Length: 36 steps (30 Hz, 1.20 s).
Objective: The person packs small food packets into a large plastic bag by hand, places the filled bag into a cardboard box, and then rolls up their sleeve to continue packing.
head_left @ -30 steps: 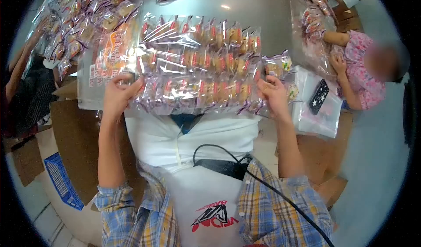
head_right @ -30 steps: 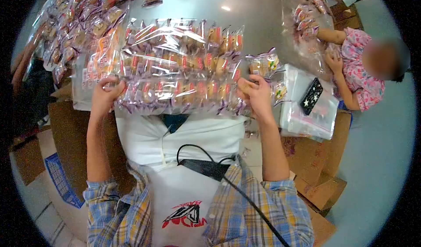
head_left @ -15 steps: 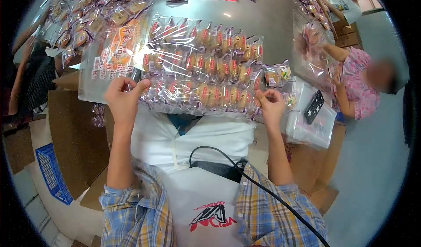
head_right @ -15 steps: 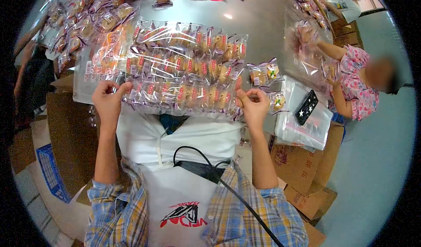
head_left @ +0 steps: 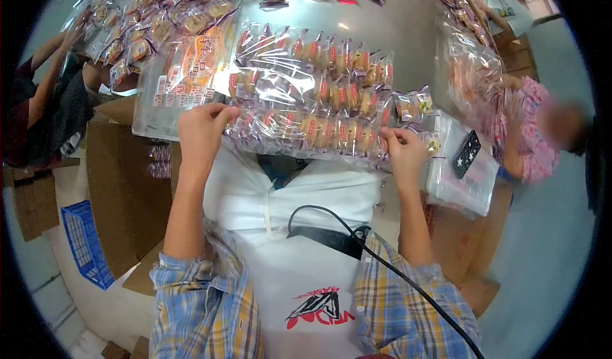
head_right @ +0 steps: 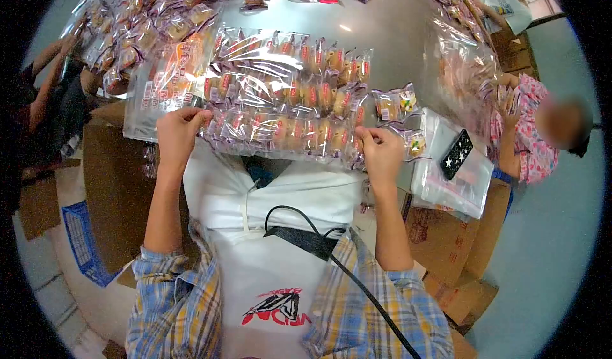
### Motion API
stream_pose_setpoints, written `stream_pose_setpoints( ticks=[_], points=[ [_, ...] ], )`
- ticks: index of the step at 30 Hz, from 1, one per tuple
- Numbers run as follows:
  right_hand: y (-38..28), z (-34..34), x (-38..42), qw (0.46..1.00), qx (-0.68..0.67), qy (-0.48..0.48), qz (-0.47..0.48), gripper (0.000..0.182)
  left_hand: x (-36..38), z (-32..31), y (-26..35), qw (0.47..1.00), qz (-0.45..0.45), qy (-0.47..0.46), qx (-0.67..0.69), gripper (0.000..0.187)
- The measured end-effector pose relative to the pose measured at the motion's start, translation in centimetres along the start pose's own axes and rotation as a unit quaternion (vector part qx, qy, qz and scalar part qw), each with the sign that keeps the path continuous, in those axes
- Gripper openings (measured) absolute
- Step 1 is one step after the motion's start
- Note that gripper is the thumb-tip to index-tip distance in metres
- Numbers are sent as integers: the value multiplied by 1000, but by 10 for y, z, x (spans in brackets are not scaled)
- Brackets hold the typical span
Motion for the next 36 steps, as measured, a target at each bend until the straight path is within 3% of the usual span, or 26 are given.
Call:
stream_pose_setpoints(
  ticks=[7,11,12,15,16,19,20,26,29,32,35,36],
  points=[
    [-17,3,0,995,80,-56,-20,19,-8,1,13,998,20,-52,-26,23],
    [-13,-5,6,993,70,-98,-16,32,15,-31,25,965,-59,-59,-247,18],
    [-14,-6,7,990,77,-116,-20,37,21,-36,36,964,-40,-91,-247,19],
    [-16,-14,23,984,44,-160,-58,49,23,-36,34,991,27,-65,-115,33],
    [-21,-16,29,976,91,-187,-72,59,25,-30,48,990,90,-107,-24,54],
    [-31,-37,40,984,146,-87,47,67,36,-57,28,997,14,-17,-76,74],
    [-33,-36,39,985,129,-110,6,79,35,-65,17,998,28,-9,-50,90],
    [-26,-38,24,990,121,-65,6,84,25,-51,31,994,87,-35,-57,121],
    [-18,-42,12,995,82,-61,15,87,15,-45,30,993,100,-67,-4,114],
    [-15,-46,-8,986,10,-148,-82,85,10,-48,24,988,131,-70,30,100],
    [-8,-47,-19,975,-70,-181,-110,76,7,-42,19,988,124,-71,60,98],
    [10,-52,-25,964,-125,-197,-130,59,5,-50,-2,988,118,-63,78,88]
  ],
)
Point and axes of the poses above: each hand's wrist, its own x-axis away from the middle knuckle, its own z-axis out of the back of the hand, y = z × x, the point moved 4 cm from there along -x, towards the middle knuckle, and after that the axes turned 8 degrees about -z, right-handed, at the moved point
